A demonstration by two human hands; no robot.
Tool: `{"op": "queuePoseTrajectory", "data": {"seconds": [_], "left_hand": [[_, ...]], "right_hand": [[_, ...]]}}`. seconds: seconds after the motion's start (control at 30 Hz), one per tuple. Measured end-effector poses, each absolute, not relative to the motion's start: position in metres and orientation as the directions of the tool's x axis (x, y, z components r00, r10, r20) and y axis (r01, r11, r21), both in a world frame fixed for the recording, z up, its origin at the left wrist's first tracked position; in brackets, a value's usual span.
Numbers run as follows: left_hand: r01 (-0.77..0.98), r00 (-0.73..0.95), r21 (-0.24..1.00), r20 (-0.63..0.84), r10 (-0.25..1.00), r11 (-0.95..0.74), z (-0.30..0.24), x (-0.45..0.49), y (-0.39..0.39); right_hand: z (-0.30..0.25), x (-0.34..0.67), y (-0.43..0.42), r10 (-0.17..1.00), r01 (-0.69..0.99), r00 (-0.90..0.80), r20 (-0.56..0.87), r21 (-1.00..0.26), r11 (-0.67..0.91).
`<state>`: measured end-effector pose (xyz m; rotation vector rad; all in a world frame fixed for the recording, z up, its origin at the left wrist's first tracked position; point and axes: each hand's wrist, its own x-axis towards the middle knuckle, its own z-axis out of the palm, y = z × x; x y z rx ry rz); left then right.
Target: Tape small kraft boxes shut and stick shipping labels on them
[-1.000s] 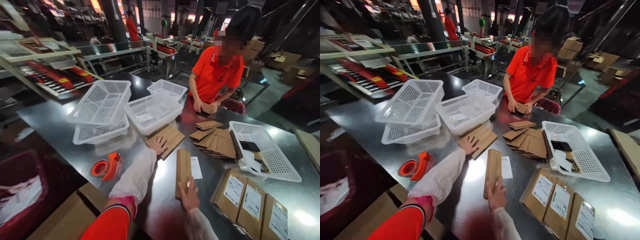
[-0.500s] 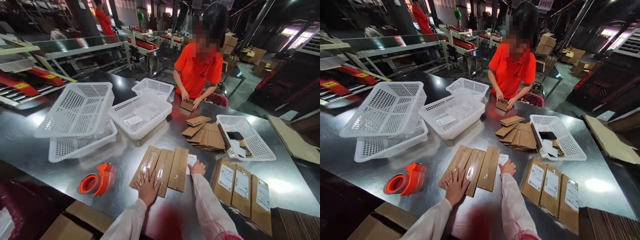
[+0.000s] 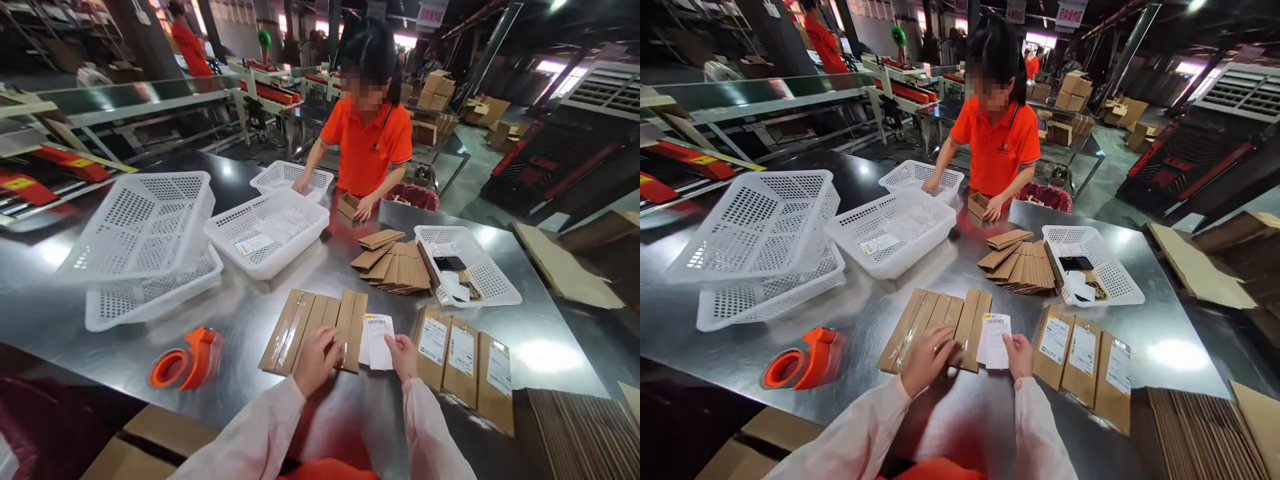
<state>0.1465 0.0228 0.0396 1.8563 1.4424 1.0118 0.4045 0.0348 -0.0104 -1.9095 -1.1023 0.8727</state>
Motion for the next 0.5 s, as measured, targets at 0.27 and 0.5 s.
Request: {"op": "queuePoseTrajectory", "data": {"seconds": [0.27, 0.5], "left_hand": [[0.477, 0.251, 0.795, 0.285, 0.925, -0.374, 0.068, 0.178, 0.022], [0.376, 0.307, 0.731, 0.481, 0.821, -0.569, 0.094, 0.187, 0.008]], "right_hand": [[0.042, 0.406, -0.015, 0.916, 0.492, 0.375, -0.14, -0.808, -0.324], [0.104, 0.397, -0.03, 0.935, 0.648, 0.336, 0.108, -0.748, -0.146]]}}
